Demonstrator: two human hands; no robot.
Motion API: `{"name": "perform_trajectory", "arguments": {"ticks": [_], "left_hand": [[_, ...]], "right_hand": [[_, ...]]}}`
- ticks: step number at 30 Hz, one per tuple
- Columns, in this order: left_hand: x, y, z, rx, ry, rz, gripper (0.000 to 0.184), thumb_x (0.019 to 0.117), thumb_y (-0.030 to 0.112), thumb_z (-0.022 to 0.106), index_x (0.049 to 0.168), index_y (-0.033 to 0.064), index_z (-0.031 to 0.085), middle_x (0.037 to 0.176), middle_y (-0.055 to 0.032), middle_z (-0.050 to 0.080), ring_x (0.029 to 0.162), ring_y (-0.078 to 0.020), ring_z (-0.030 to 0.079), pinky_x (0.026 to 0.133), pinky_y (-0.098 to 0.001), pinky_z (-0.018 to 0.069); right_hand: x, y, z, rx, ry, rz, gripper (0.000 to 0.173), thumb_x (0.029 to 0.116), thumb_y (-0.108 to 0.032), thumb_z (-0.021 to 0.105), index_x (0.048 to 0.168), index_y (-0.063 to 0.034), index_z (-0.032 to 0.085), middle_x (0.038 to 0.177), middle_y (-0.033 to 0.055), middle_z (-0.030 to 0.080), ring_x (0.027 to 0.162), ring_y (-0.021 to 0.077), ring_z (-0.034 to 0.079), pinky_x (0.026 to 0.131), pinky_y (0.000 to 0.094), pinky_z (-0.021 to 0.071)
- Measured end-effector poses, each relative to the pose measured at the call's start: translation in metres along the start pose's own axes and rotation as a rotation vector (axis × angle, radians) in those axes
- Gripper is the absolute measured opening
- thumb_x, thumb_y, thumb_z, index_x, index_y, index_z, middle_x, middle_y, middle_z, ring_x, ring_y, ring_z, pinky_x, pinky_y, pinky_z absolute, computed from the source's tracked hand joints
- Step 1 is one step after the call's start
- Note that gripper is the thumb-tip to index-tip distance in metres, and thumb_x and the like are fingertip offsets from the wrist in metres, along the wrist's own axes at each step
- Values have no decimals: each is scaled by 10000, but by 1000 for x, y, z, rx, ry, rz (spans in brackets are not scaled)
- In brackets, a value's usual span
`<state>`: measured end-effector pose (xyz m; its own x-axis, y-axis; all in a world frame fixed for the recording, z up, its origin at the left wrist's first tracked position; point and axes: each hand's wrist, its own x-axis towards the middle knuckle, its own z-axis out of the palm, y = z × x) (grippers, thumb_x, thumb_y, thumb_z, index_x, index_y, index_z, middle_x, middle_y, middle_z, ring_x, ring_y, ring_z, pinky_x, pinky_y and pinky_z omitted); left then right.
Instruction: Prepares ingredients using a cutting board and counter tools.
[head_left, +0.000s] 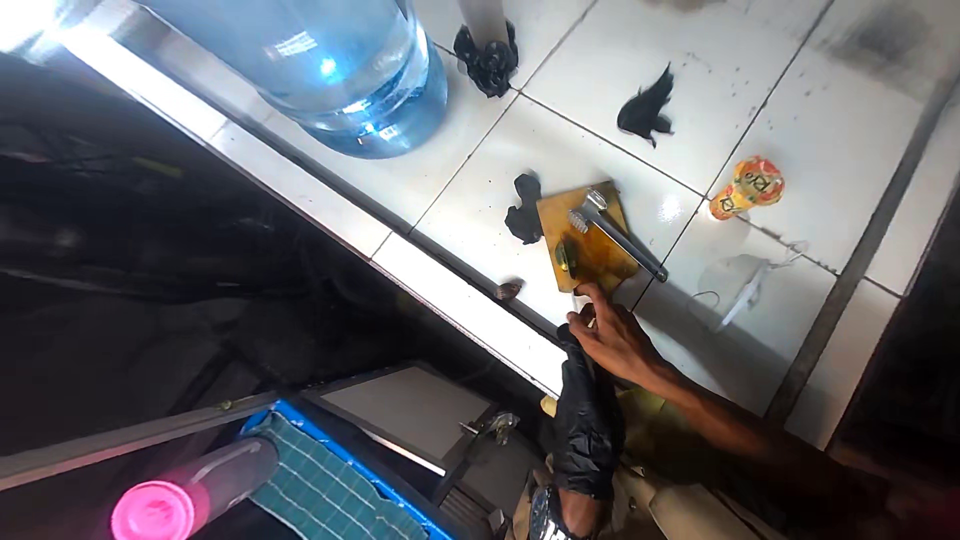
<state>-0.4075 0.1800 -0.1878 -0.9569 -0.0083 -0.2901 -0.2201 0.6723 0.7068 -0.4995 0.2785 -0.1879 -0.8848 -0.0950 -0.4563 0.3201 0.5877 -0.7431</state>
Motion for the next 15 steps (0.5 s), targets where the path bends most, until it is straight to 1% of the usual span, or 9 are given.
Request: {"name": "perform_trajectory", "arguments": {"ticks": [2,3,5,7,9,10,11,13,15], "left_hand": [[-2,-1,-2,-7,6,55,616,1005,324,567,1508,-9,442,1278,-191,622,1070,-223,666,892,-374,579],[1,1,-7,-56,24,50,547,997,322,565,1472,54,521,1215,-148,629,982,-182,656,812,-339,576],[17,2,-25,-187,103,49,414,1012,266,535,1381,97,612,1164,-108,644,941,-142,647,788,-300,565],[46,-7,-41,-352,138,60,431,1049,266,514,1433,72,533,1265,-122,649,1023,-151,669,877,-336,575],[78,-18,-48,-489,118,11,545,1056,356,520,1553,173,393,1315,-93,633,1055,-173,677,906,-394,580],[92,-21,-49,-517,131,-22,587,1043,408,543,1572,232,357,1314,-74,638,1056,-177,680,903,-409,581],[102,-24,-47,-504,169,-49,599,1025,446,569,1562,273,365,1296,-61,653,1034,-185,682,877,-423,577],[110,-36,-39,-342,266,-56,597,994,437,630,1527,295,402,1271,-71,648,953,-220,661,791,-444,556],[114,-38,-38,-110,247,-73,605,972,423,678,1506,273,437,1285,-147,606,937,-314,648,754,-512,543]], "right_hand": [[-3,1,-4,-22,24,22,417,1068,-235,497,1459,-92,481,1008,139,689,895,280,684,810,474,555],[-5,4,-6,-20,27,35,428,1074,-214,477,1485,-96,465,1009,156,687,900,292,686,821,478,554],[-8,12,-11,-22,39,11,432,1075,-202,461,1497,-113,456,931,128,685,825,256,692,790,442,575],[-18,15,-13,-68,75,-59,426,1071,-197,457,1486,-103,460,875,112,678,776,247,687,758,437,575],[-29,14,-13,-156,126,-136,419,1082,-229,434,1480,-105,470,878,110,687,790,259,684,750,444,564],[-33,13,-12,-193,153,-167,422,1087,-236,418,1485,-106,474,879,110,692,791,265,685,739,443,557],[-36,13,-10,-220,180,-190,421,1085,-234,413,1478,-101,483,876,109,696,786,268,689,725,443,559],[-34,16,-10,-227,213,-185,410,1081,-233,430,1462,-104,510,874,112,704,772,272,691,716,448,559],[-26,21,-13,-216,230,-132,397,1082,-248,456,1449,-113,522,881,117,702,774,282,687,721,471,557]]}}
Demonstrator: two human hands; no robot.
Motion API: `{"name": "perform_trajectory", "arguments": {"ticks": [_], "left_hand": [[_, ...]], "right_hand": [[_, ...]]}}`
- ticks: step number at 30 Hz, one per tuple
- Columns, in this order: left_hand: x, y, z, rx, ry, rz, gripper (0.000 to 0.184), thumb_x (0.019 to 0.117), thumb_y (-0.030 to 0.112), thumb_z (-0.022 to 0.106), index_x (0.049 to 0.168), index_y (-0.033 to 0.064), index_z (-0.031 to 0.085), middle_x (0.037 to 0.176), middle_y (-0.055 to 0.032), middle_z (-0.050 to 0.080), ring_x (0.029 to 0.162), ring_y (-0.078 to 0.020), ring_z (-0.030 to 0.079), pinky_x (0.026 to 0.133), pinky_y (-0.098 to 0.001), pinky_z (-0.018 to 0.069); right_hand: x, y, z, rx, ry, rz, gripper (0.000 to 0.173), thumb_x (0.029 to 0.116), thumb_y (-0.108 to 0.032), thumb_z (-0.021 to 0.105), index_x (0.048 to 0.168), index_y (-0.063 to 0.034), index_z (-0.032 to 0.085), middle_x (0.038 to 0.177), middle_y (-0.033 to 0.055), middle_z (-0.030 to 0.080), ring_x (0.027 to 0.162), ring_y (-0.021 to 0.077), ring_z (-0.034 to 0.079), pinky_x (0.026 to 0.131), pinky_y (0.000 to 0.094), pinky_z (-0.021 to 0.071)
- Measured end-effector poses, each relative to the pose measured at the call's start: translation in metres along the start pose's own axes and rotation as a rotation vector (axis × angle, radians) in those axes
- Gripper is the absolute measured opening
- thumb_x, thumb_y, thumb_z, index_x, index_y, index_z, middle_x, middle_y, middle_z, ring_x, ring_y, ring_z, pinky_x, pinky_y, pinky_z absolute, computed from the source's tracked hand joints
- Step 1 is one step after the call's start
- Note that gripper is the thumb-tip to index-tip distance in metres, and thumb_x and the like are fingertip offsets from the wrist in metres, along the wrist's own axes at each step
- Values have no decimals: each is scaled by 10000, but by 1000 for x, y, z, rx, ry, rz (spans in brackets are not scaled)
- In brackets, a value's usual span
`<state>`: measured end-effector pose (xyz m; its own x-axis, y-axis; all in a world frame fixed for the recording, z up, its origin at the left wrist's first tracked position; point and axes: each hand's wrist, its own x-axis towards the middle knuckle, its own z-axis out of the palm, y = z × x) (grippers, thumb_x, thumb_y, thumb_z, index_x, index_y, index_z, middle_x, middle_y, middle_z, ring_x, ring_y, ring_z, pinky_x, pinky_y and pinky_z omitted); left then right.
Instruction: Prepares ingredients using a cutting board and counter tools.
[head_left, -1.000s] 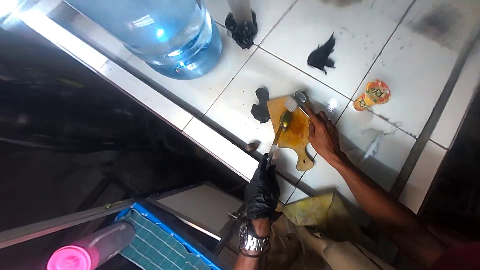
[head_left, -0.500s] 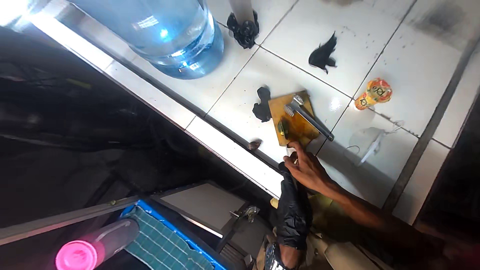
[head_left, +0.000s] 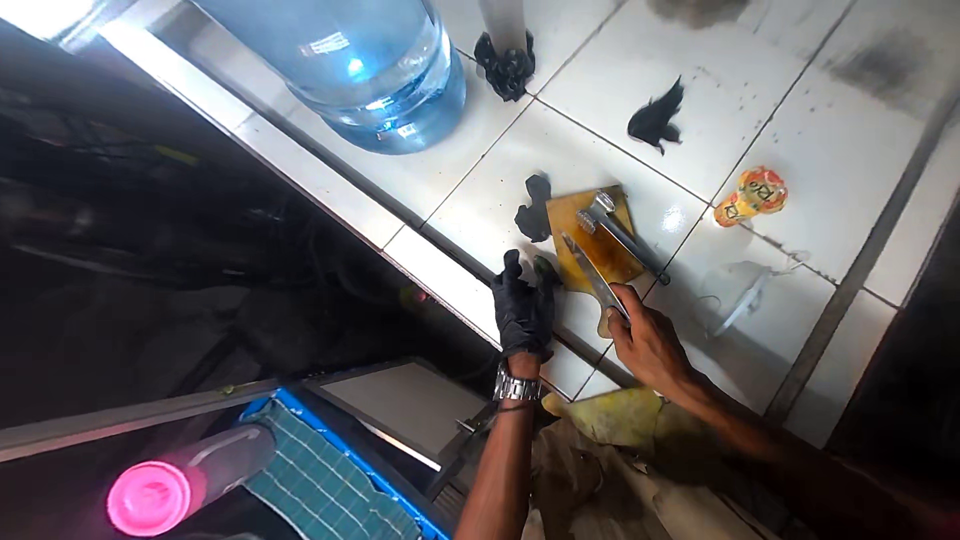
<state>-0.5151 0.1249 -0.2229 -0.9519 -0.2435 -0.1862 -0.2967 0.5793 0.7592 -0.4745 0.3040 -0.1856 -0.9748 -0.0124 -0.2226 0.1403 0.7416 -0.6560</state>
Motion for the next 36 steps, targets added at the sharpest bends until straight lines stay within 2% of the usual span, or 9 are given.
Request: {"name": "perform_trajectory", "arguments": {"ticks": [3,5,8,13,18,21,24,27,36], "left_hand": [[4,7,5,206,-89,3,653,947,323,720,1530,338,426,1422,-166,553,1064,-400,650,805,-611,543],[9,9,9,246,-90,85,645,957,281,694,1536,370,425,1467,-112,550,1135,-385,648,838,-636,541],[16,16,10,257,-90,139,539,997,290,633,1507,360,474,1487,-51,549,1197,-337,633,888,-618,536],[18,8,14,188,-40,196,327,999,313,637,1319,253,603,1109,-123,696,919,-344,681,742,-592,541],[12,8,13,52,-52,112,395,986,330,657,1372,295,587,1102,-108,702,921,-320,679,758,-566,543],[0,17,4,-232,-137,51,593,929,184,721,1463,348,523,1204,-58,685,870,-212,678,716,-433,573],[-18,28,-1,-476,-155,91,611,906,87,736,1455,290,561,1272,-21,641,898,-138,684,749,-322,608],[-34,30,-3,-692,-134,134,589,874,-2,743,1422,153,592,1268,-54,660,976,-158,699,813,-320,622],[-49,24,-35,-776,-178,74,471,864,-16,740,1321,73,672,1150,-72,738,943,-164,723,826,-304,616]], "right_hand": [[16,13,5,-61,56,21,420,1049,-198,504,1454,-90,514,972,152,716,799,330,699,696,521,557],[31,19,9,-145,85,2,451,1031,-176,529,1471,-83,503,1107,179,711,880,363,711,721,545,567],[49,25,13,-200,126,-39,424,987,-150,615,1407,-115,565,1152,184,658,910,365,691,697,535,572],[58,29,14,-197,123,-67,352,1010,-268,656,1323,-109,648,1266,197,606,944,364,679,736,541,573],[59,29,11,-208,96,-77,436,951,-347,737,1327,-141,656,1257,169,599,932,344,671,721,533,571],[51,17,4,-78,180,-120,497,943,-330,740,1384,-128,629,1338,162,572,1049,325,635,813,495,561],[45,-6,-9,390,83,-114,429,994,-308,692,1353,-88,617,1205,115,648,946,195,674,767,358,589],[49,-20,-10,675,-107,-82,362,928,-203,775,1241,-67,656,1058,82,717,869,152,710,756,320,615],[38,-35,-23,644,-222,-133,202,918,-110,767,1114,-69,751,974,63,753,777,136,723,692,294,625]]}}
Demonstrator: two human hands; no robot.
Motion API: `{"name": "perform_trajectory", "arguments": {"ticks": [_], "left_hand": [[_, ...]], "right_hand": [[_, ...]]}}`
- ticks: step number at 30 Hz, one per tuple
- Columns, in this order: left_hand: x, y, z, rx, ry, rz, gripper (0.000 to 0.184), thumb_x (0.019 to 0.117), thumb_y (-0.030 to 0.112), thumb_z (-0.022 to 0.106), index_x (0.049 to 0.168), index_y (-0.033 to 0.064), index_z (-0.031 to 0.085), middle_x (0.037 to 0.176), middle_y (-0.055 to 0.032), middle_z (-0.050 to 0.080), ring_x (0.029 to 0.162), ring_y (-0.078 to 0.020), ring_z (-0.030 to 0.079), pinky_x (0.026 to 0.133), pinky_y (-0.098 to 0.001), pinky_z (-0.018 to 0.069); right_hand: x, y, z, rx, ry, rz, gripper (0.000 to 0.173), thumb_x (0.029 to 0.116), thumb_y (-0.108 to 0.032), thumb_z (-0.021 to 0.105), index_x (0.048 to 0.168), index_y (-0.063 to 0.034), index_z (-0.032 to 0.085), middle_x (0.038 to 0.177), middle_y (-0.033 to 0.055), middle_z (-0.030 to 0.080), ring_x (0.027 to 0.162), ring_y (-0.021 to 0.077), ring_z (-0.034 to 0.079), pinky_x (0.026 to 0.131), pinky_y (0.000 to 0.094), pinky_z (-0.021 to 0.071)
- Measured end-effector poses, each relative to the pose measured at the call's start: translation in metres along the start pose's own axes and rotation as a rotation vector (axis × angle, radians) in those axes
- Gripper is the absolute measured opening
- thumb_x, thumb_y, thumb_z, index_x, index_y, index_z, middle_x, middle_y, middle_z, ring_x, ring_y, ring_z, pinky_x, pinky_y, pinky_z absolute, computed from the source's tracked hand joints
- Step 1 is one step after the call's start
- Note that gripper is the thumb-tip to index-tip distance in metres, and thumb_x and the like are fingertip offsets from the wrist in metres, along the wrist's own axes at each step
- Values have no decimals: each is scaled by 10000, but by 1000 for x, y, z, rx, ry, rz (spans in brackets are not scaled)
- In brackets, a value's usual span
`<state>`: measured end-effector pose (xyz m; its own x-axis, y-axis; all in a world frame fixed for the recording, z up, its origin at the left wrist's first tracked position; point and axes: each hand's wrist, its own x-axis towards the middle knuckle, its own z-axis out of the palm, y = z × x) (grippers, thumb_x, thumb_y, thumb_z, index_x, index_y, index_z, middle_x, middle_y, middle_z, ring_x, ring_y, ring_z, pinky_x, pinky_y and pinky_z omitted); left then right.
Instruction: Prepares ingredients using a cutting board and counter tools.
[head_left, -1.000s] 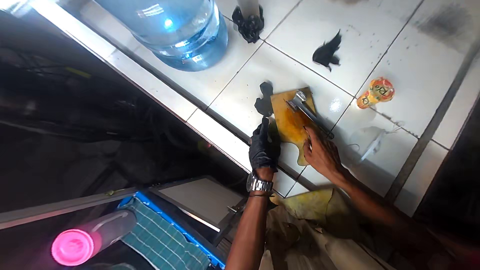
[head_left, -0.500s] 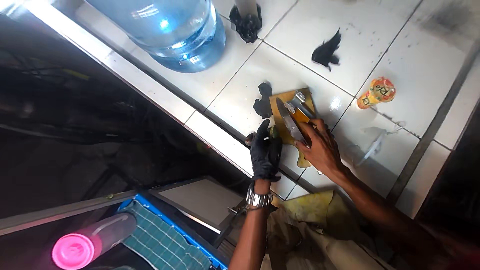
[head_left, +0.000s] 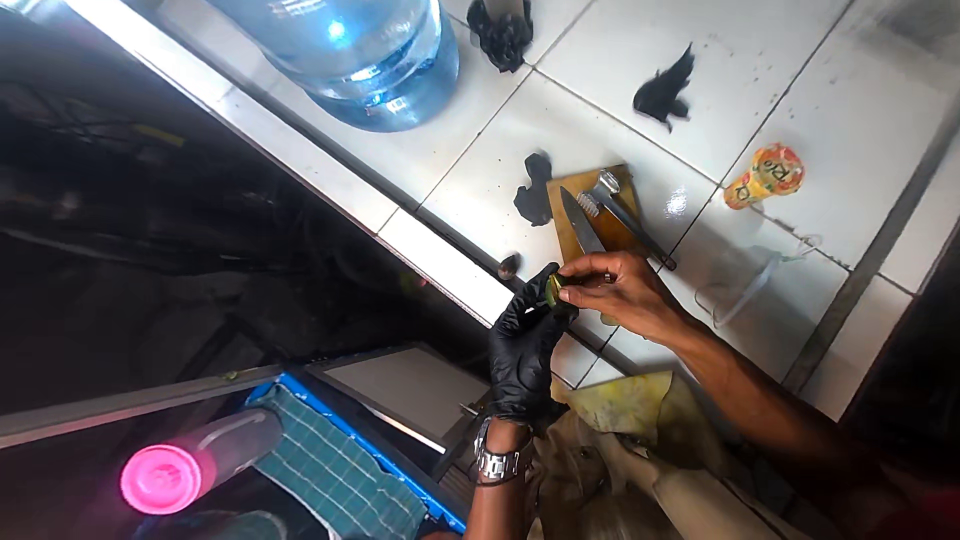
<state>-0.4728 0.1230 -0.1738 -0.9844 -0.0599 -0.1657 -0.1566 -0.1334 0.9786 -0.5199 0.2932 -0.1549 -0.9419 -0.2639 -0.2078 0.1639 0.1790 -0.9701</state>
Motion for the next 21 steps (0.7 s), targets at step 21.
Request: {"name": "perform_trajectory", "arguments": {"ticks": [21], "left_hand": [[-2,17,-29,-168,-257,-301,263,960,59,553,1117,116,755,876,2,729,757,-46,665,713,-194,562]], "right_hand": [[3,-9,-27,205,-216,80,193,931,34,636,1075,14,763,914,80,754,773,101,712,704,249,611]]}}
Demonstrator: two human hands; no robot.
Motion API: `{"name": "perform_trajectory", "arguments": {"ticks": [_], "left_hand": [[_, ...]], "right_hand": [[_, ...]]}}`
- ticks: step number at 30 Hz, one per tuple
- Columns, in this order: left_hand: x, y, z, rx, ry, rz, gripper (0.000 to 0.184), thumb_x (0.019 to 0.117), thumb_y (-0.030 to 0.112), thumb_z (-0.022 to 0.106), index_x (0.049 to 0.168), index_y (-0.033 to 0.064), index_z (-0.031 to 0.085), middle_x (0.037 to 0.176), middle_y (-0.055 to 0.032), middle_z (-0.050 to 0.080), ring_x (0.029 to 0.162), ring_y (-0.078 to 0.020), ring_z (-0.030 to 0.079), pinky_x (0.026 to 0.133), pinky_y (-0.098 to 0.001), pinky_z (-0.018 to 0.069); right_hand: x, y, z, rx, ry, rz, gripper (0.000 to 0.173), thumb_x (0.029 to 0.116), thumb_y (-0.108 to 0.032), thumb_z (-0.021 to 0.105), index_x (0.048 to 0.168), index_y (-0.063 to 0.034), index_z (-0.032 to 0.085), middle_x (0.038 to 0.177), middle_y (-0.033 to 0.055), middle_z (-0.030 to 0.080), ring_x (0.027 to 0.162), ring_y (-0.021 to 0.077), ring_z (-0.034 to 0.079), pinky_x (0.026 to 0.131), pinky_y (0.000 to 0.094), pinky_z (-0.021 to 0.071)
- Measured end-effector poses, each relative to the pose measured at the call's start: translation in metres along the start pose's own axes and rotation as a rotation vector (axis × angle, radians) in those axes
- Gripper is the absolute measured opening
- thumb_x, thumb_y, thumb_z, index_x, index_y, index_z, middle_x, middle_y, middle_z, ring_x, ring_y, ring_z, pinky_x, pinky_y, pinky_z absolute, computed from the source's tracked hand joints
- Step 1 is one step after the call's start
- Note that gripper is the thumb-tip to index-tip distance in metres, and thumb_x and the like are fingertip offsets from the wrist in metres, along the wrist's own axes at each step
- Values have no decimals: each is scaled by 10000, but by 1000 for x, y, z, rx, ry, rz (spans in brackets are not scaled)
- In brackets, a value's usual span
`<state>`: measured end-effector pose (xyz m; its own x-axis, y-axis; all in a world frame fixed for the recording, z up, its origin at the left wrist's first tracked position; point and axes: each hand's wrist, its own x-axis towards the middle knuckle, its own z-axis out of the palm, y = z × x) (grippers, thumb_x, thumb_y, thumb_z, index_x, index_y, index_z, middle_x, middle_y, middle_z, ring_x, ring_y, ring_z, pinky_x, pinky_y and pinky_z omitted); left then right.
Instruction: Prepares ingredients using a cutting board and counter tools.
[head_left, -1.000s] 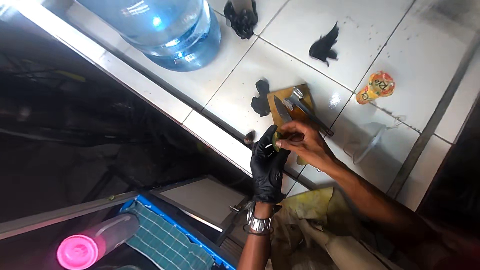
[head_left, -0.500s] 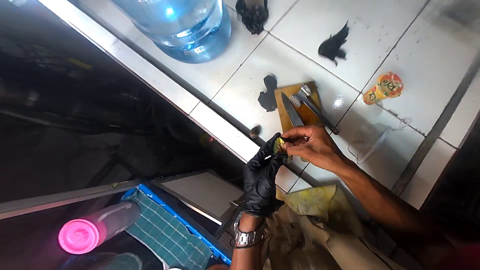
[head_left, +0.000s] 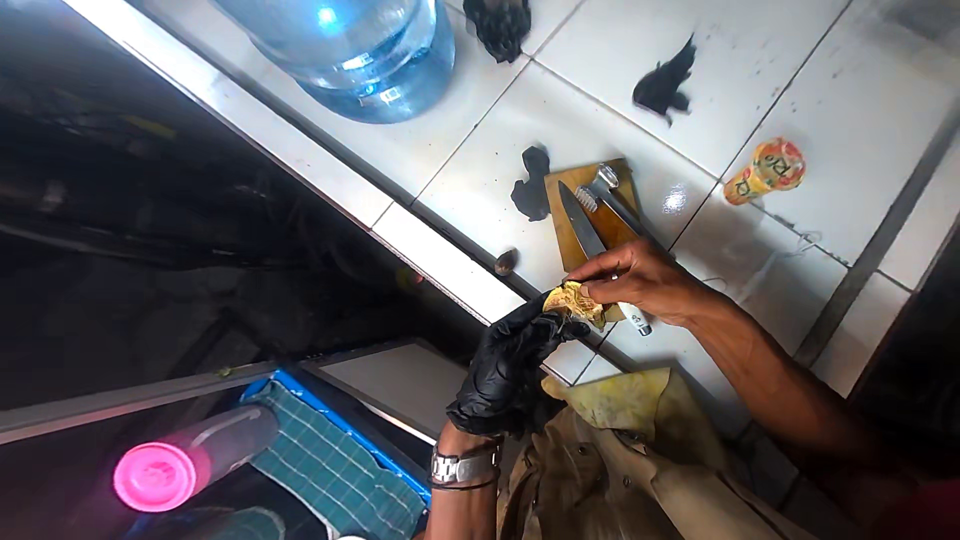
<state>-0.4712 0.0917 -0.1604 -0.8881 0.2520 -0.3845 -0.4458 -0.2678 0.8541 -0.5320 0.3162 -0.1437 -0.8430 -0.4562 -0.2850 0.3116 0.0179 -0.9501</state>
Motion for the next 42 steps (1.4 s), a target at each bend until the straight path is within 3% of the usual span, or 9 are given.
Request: {"name": "perform_trajectory", "arguments": {"ticks": [8,10,12,16,19,22,30,36,42], "left_hand": [[-2,-12,-5,-223,-80,-11,203,927,182,671,1095,112,763,956,-56,751,837,-87,712,770,-217,588],[-1,-15,-5,-217,-76,14,279,939,246,710,1170,93,744,1025,-79,752,915,-129,721,856,-266,591],[-2,-17,-4,-197,-41,28,324,941,251,712,1213,75,722,1055,-88,744,945,-139,713,885,-279,582],[1,-23,-2,-166,54,26,282,939,222,696,1193,101,724,893,-18,721,736,-38,649,707,-181,557],[1,-24,1,-164,94,11,348,940,249,708,1249,89,691,934,-20,726,781,-44,667,747,-197,569],[1,-25,2,-154,90,18,431,929,221,713,1312,38,642,1045,-71,727,917,-113,697,864,-274,584],[0,-19,9,-21,19,104,429,905,88,651,1334,69,637,1153,-102,697,1036,-172,673,952,-361,556],[-5,-21,23,172,182,162,345,1042,151,458,1348,79,599,1163,-51,687,1023,-146,681,933,-340,579],[-5,-27,28,107,292,217,325,1074,201,435,1297,40,607,1063,-59,712,937,-154,709,871,-335,606]], "right_hand": [[2,30,-7,350,-149,42,259,1017,-35,524,1176,12,723,1043,88,742,846,105,719,753,258,619],[0,32,-7,207,-117,-52,272,1029,-42,540,1246,-8,700,1139,105,719,909,147,716,781,292,627],[-3,27,-3,-99,11,-190,250,1004,-58,612,1233,-54,712,1146,78,695,870,139,694,715,270,613],[-10,18,7,-580,151,-364,207,961,-235,718,1124,-122,780,1058,13,665,841,65,642,687,213,571],[-14,16,17,-814,194,-442,286,896,-297,793,1128,-129,782,1061,28,685,900,102,658,762,263,571],[-13,18,22,-950,189,-454,285,909,-257,775,1160,-122,773,1080,60,675,943,168,661,792,316,570],[-9,17,26,-1027,206,-456,137,980,-137,639,1029,-101,762,987,61,679,864,196,670,719,339,567],[-5,4,23,-645,109,-279,80,983,-113,649,976,-85,723,924,27,659,805,93,645,707,255,560],[0,11,23,-296,74,-49,114,1042,-129,583,1036,-62,675,893,62,677,755,134,668,676,298,579]]}}
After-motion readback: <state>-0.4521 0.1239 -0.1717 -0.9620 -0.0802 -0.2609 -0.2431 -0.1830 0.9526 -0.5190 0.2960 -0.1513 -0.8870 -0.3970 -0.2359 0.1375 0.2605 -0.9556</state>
